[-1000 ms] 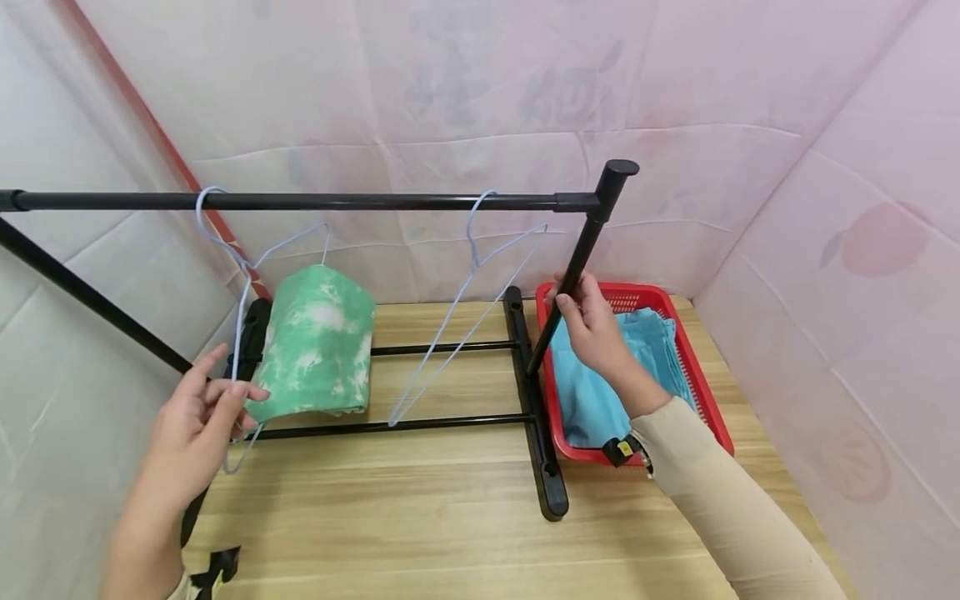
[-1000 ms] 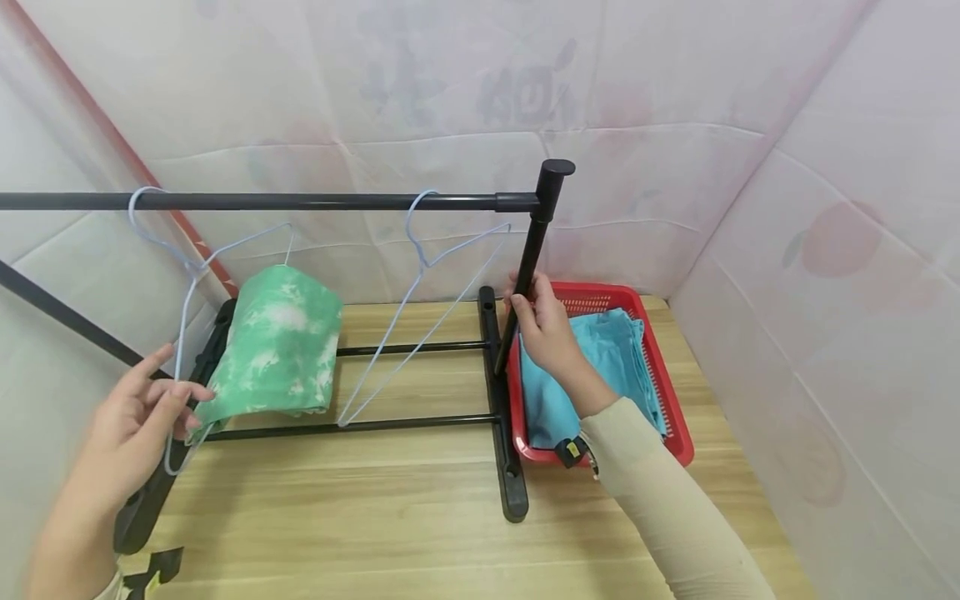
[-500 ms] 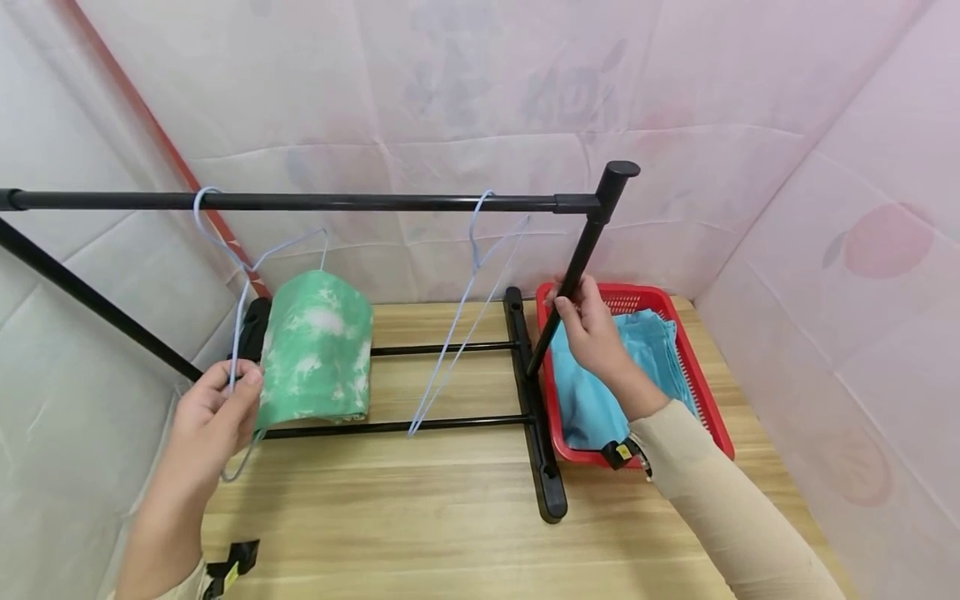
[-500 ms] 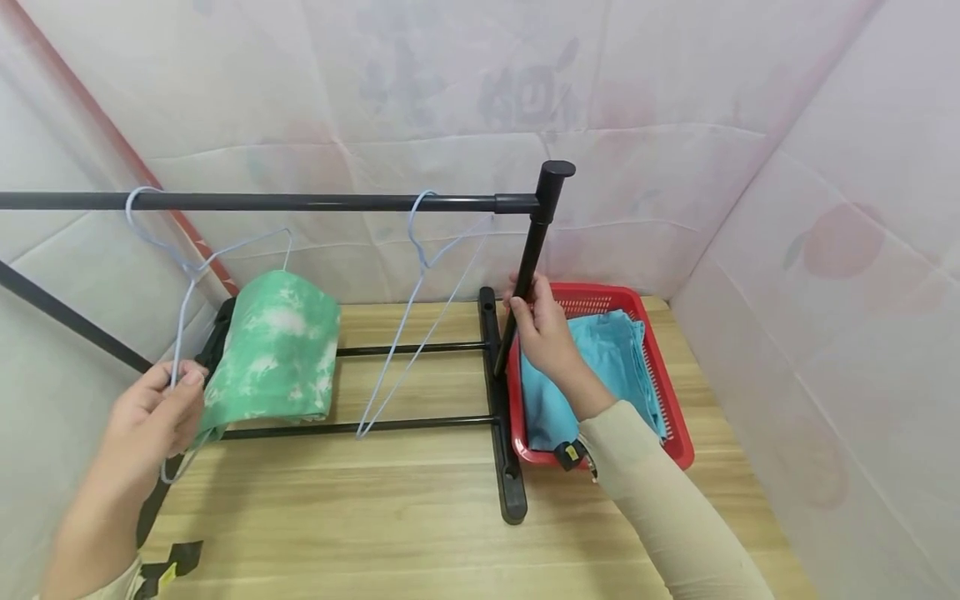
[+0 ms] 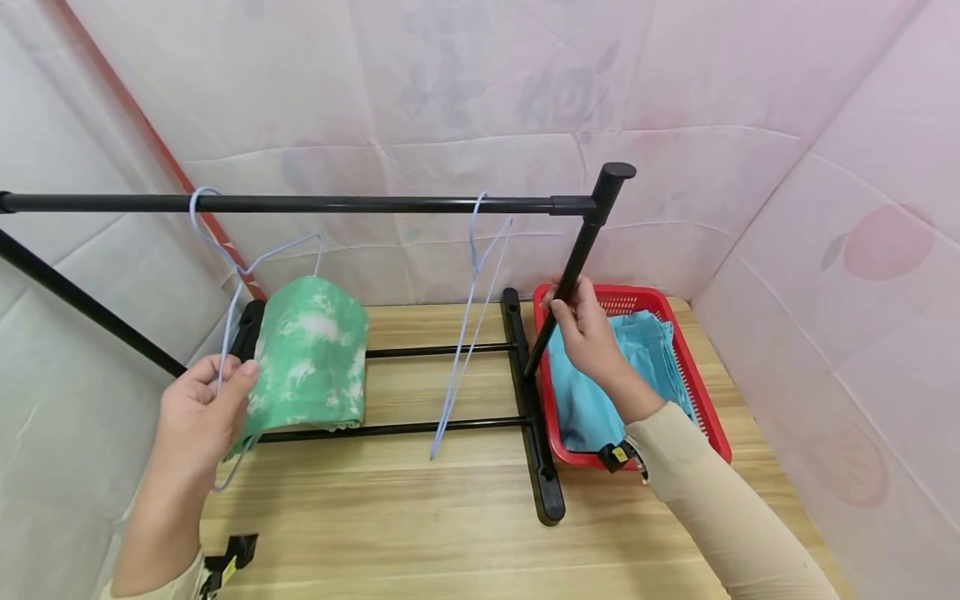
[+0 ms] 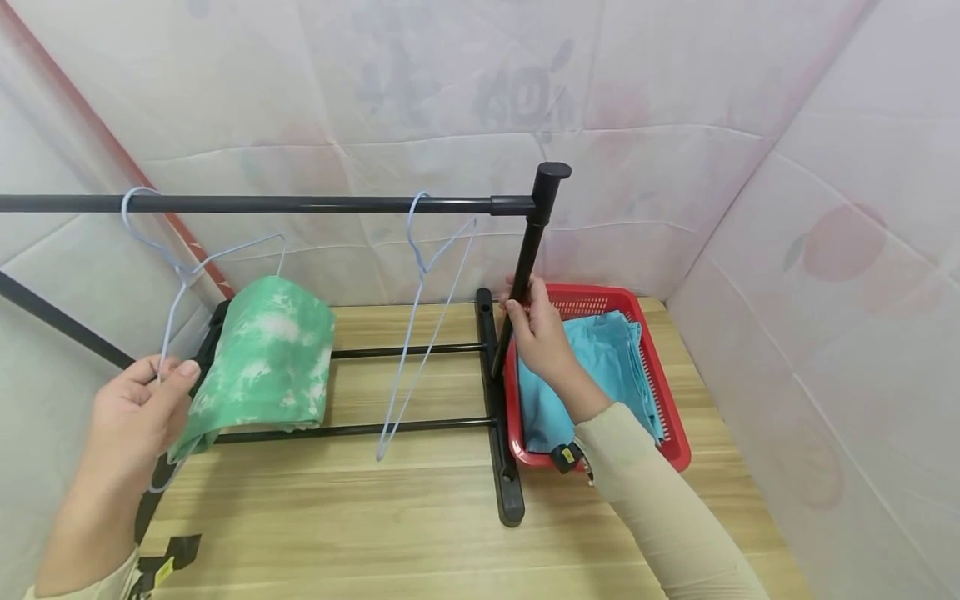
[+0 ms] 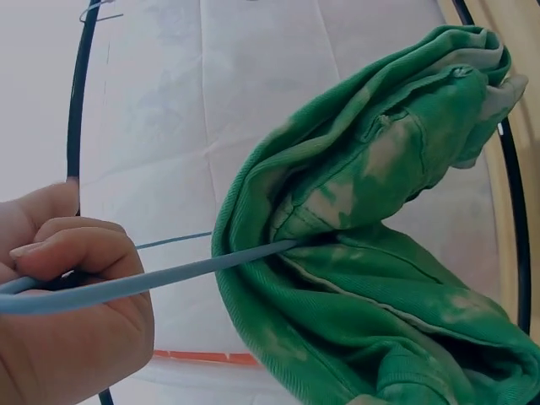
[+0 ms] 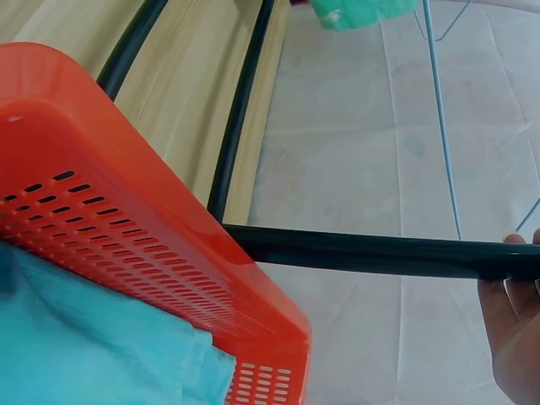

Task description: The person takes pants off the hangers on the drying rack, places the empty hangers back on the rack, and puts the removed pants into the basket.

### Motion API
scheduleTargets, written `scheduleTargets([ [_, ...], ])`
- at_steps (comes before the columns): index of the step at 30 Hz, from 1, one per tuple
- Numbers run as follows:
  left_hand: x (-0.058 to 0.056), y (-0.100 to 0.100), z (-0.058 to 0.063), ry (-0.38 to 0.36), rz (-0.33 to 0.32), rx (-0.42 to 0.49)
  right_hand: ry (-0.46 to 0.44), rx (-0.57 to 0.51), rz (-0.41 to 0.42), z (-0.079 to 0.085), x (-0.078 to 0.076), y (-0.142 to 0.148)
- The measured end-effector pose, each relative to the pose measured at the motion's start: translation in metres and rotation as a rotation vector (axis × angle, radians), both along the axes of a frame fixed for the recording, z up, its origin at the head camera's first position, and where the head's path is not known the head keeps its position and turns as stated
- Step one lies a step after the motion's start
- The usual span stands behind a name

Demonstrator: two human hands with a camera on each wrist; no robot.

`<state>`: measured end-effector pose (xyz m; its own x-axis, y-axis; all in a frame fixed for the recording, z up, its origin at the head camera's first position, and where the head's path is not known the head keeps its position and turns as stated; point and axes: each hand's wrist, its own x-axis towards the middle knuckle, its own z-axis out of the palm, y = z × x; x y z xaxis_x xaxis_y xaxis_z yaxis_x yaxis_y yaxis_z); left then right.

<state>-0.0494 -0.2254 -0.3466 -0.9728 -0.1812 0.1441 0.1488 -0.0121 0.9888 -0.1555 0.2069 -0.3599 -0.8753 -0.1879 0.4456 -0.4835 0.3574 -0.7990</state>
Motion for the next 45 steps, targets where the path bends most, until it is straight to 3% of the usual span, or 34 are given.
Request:
scheduleTargets([
  [3,-0.001,0.002,0.002,0.005,0.02,0.008,0.0,0.0,-0.006,0.001,0.0,0.0],
  [10,-0.001,0.002,0.007,0.001,0.018,-0.07,-0.01,-0.02,-0.006,-0.001,0.002,0.0],
  [16,0.001,0.004,0.009,-0.006,0.024,-0.104,0.036,-0.02,-0.003,-0.003,0.001,-0.001],
  [22,0.003,0.008,0.013,0.027,0.031,-0.09,0.04,-0.012,-0.003,-0.003,0.001,-0.002],
  [31,0.014,0.015,0.026,0.036,0.097,-0.046,0.012,-0.012,-0.001,-0.002,0.002,-0.005],
  [38,0.018,0.02,0.03,0.058,0.083,-0.026,0.015,-0.01,-0.039,-0.002,0.0,-0.004],
  [45,0.027,0.022,0.028,0.032,0.073,-0.086,0.015,-0.006,-0.054,-0.005,-0.001,-0.003],
])
